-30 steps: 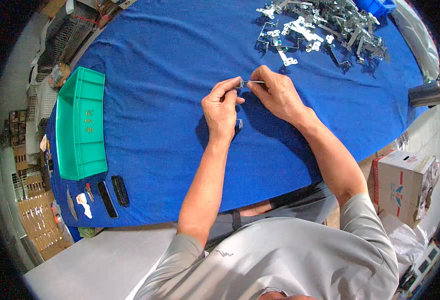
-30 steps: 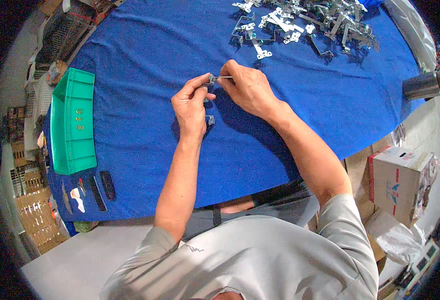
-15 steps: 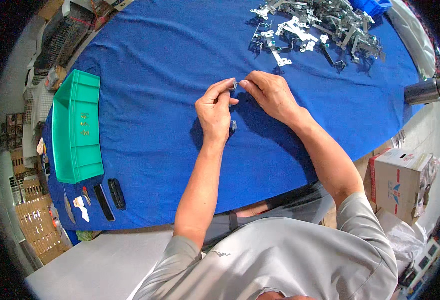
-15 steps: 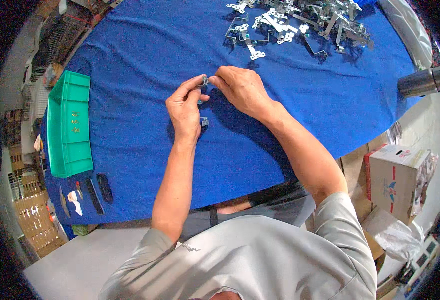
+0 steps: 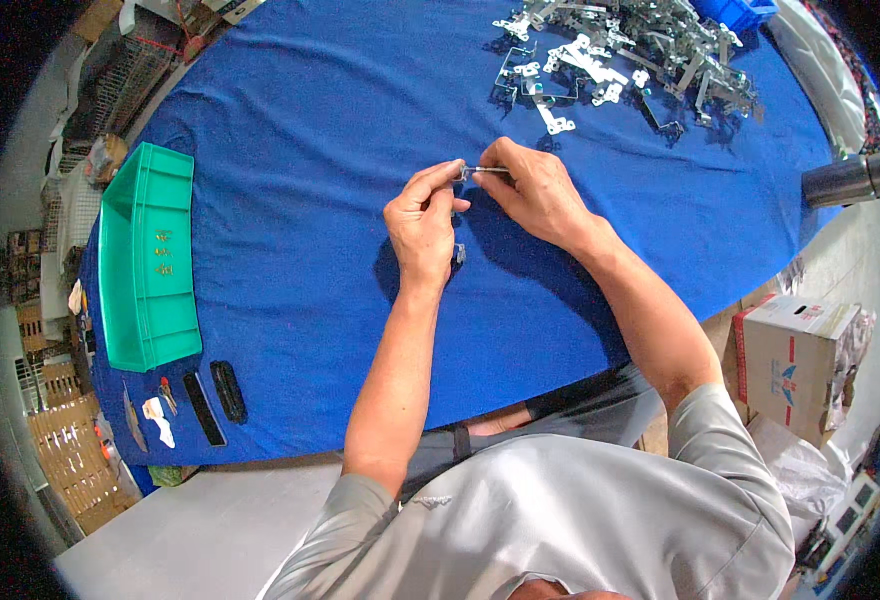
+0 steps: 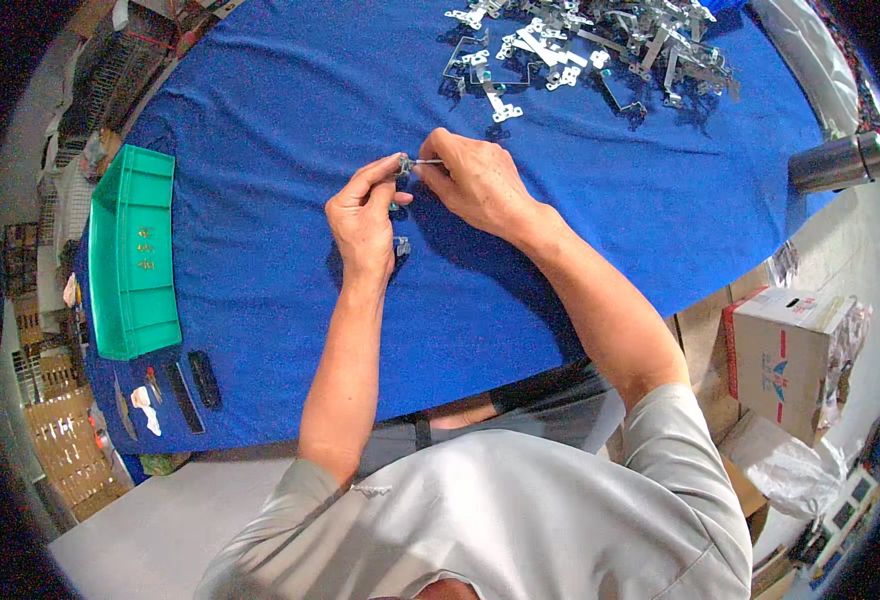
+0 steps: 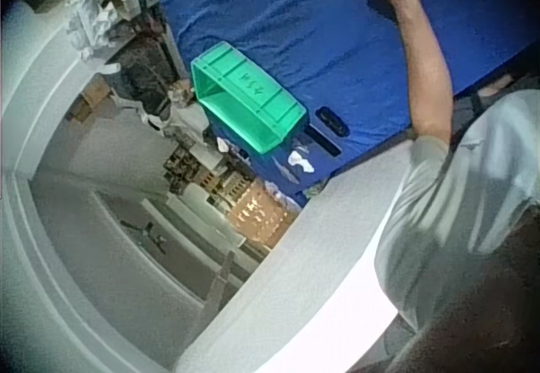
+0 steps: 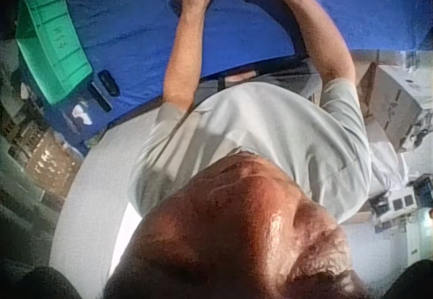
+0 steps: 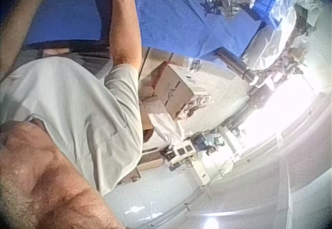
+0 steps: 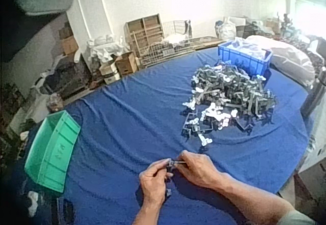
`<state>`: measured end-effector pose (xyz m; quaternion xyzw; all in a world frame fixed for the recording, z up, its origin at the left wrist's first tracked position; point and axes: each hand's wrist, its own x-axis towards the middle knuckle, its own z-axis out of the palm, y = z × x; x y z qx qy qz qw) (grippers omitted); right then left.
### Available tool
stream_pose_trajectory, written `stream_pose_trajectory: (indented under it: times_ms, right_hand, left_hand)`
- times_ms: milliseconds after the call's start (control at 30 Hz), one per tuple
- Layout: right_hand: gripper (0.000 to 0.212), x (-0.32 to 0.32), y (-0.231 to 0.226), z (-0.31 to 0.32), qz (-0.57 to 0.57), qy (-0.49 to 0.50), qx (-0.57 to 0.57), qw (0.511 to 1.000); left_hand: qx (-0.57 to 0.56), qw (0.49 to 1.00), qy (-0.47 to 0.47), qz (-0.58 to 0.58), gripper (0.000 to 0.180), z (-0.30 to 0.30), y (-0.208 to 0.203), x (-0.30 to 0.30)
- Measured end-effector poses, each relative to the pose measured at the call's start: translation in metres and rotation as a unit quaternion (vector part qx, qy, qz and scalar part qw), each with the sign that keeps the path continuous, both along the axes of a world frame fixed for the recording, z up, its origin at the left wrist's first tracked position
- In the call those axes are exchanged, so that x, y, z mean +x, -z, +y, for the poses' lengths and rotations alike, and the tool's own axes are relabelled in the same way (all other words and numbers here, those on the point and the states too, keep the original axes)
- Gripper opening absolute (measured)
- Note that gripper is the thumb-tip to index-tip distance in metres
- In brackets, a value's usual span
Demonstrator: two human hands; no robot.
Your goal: The person picks up a metal bracket and a small component, fitting them together by hand. They use a thin metal tool to press the components into place before picking up another bracket from the pile.
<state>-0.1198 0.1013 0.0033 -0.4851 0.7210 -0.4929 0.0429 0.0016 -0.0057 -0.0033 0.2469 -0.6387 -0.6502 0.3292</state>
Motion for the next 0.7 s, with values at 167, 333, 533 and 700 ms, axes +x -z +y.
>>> stream_pose_trajectory:
  times_ms: [167,333,533,700]
  right_hand:
    - [0.024,-0.0058,-0.0013,0.003,0.063,-0.012,0.086,0.994]
    - [0.026,-0.0015,-0.0009,0.0014,-0.003,-0.012,0.02,1.0]
    - [0.026,-0.0025,-0.0025,0.0023,0.049,-0.001,0.086,0.995]
    - [0.031,-0.002,0.0002,-0.0006,0.023,-0.009,-0.017,1.0]
  left_hand:
    - [-0.005,1.0,0.008,0.016,0.029,0.0002,0.0002,0.0006]
    - [0.0,1.0,0.006,0.016,0.029,0.0002,0.0003,0.0008]
    - [-0.006,1.0,0.006,0.013,0.029,0.0009,-0.0016,0.0005]
    - [0.006,1.0,0.002,0.023,0.028,-0.0005,-0.0001,0.0007]
